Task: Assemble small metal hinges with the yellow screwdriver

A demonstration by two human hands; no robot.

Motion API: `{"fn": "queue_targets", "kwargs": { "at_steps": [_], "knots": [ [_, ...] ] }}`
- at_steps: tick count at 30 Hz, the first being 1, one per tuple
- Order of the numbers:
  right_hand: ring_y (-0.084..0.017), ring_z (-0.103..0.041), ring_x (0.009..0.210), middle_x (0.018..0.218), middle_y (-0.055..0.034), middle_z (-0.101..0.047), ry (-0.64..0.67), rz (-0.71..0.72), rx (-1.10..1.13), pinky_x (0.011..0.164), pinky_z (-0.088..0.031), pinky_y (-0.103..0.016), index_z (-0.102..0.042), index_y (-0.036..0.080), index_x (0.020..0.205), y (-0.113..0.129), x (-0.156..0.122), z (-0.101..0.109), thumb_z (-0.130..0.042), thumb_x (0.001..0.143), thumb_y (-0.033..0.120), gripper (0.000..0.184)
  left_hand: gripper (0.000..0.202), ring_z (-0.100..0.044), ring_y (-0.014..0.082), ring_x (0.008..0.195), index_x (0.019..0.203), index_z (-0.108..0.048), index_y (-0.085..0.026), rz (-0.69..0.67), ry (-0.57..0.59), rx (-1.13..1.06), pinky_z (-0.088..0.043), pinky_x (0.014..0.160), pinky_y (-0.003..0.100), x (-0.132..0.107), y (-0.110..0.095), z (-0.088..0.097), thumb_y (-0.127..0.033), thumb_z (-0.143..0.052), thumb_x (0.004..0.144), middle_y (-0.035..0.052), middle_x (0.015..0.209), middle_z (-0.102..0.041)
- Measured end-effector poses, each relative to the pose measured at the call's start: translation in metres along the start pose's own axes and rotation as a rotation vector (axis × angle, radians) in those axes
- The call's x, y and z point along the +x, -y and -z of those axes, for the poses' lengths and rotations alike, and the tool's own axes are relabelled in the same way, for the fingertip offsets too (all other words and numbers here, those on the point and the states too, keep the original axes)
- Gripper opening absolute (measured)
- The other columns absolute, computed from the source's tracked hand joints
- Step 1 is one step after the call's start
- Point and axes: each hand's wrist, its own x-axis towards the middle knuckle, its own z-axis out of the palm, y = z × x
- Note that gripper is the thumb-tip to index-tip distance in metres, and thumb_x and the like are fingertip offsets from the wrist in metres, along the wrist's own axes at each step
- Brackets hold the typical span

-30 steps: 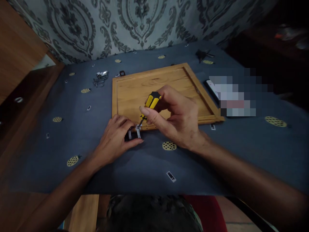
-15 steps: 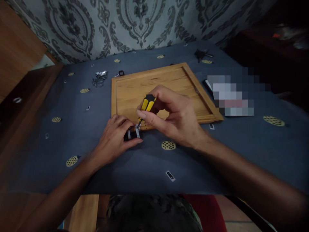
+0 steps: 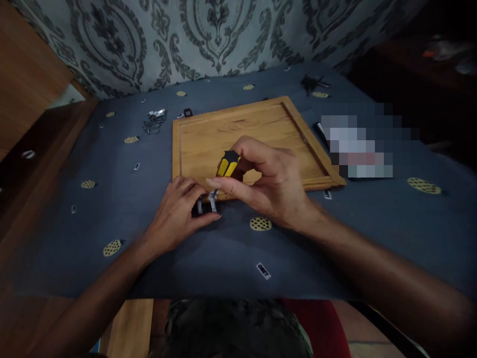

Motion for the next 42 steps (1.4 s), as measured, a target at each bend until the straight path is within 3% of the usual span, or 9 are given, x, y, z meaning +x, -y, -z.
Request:
{"fn": "queue_targets", "kwargs": {
  "at_steps": [5, 10, 17, 22, 29, 33, 36, 42],
  "knots": [
    [-0.011, -0.055, 0.06, 0.068, 0.0053, -0.053, -0.154, 0.035, 0.017, 0.056, -0.048, -0.026, -0.053, 0.024, 0.08, 0.007, -0.004, -0.004, -0.072, 0.094, 0.039, 0.029, 0.038, -0.059, 0.0291, 0.112, 0.115, -0.069, -0.022, 0.0, 0.012, -0.002, -0.05, 0.097, 0.046, 0.001, 0.001, 0.001, -0.044, -0.08, 0.087, 0.0069, 0.116, -0.068],
    [-0.012, -0.059, 0.057, 0.074, 0.0041, -0.055, -0.311, -0.122, 0.121, 0.052, -0.049, -0.029, -0.049, 0.026, 0.078, 0.015, -0.002, 0.0, -0.073, 0.093, 0.036, 0.03, 0.037, -0.059, 0.0275, 0.104, 0.109, -0.07, -0.021, 0.004, 0.012, 0.017, -0.05, 0.09, 0.043, 0.001, 0.001, 0.001, -0.044, -0.083, 0.084, 0.0056, 0.105, -0.068],
    [-0.012, -0.056, 0.06, 0.07, 0.0043, -0.051, -0.186, -0.08, 0.017, 0.054, -0.05, -0.029, -0.05, 0.025, 0.076, 0.007, -0.002, -0.002, -0.069, 0.094, 0.034, 0.028, 0.036, -0.058, 0.0272, 0.104, 0.104, -0.068, -0.02, -0.02, 0.0, 0.034, -0.049, 0.088, 0.041, 0.001, 0.003, 0.001, -0.046, -0.083, 0.083, 0.005, 0.102, -0.067],
    [-0.012, -0.052, 0.059, 0.069, 0.0048, -0.053, -0.153, -0.065, -0.029, 0.055, -0.048, -0.028, -0.053, 0.026, 0.081, 0.003, -0.005, -0.005, -0.065, 0.097, 0.039, 0.023, 0.036, -0.059, 0.0268, 0.103, 0.106, -0.068, -0.021, -0.009, 0.012, 0.025, -0.048, 0.089, 0.041, 0.001, 0.002, 0.001, -0.045, -0.082, 0.084, 0.0049, 0.105, -0.067],
    [-0.011, -0.047, 0.057, 0.067, 0.0064, -0.046, -0.141, -0.022, 0.013, 0.054, -0.043, -0.027, -0.047, 0.025, 0.078, 0.0, -0.006, -0.009, -0.068, 0.096, 0.032, 0.028, 0.035, -0.058, 0.0286, 0.108, 0.108, -0.069, -0.021, 0.029, 0.034, 0.001, -0.049, 0.093, 0.044, 0.001, 0.001, 0.001, -0.045, -0.081, 0.085, 0.0061, 0.109, -0.067],
    [-0.011, -0.053, 0.06, 0.069, 0.0056, -0.05, -0.089, -0.016, -0.004, 0.057, -0.045, -0.027, -0.05, 0.023, 0.081, 0.002, -0.006, -0.006, -0.067, 0.097, 0.033, 0.025, 0.034, -0.059, 0.0291, 0.11, 0.113, -0.069, -0.023, 0.025, 0.038, -0.015, -0.05, 0.096, 0.046, 0.0, 0.003, 0.001, -0.047, -0.075, 0.089, 0.0061, 0.113, -0.068],
    [-0.011, -0.056, 0.064, 0.074, 0.004, -0.055, -0.01, 0.034, -0.025, 0.062, -0.048, -0.026, -0.05, 0.022, 0.081, 0.006, -0.005, -0.002, -0.063, 0.099, 0.035, 0.025, 0.034, -0.06, 0.0303, 0.11, 0.12, -0.067, -0.027, -0.016, -0.021, -0.03, -0.051, 0.096, 0.048, -0.002, 0.006, -0.003, -0.047, -0.07, 0.092, 0.0056, 0.117, -0.068],
    [-0.01, -0.053, 0.064, 0.073, 0.005, -0.052, 0.066, -0.101, 0.113, 0.063, -0.047, -0.026, -0.048, 0.023, 0.079, 0.007, -0.001, 0.0, -0.061, 0.099, 0.043, 0.031, 0.032, -0.063, 0.0314, 0.1, 0.113, -0.068, -0.03, -0.063, -0.105, -0.044, -0.053, 0.084, 0.046, -0.005, 0.014, -0.015, -0.052, -0.068, 0.091, 0.0042, 0.107, -0.07]
  ]
}}
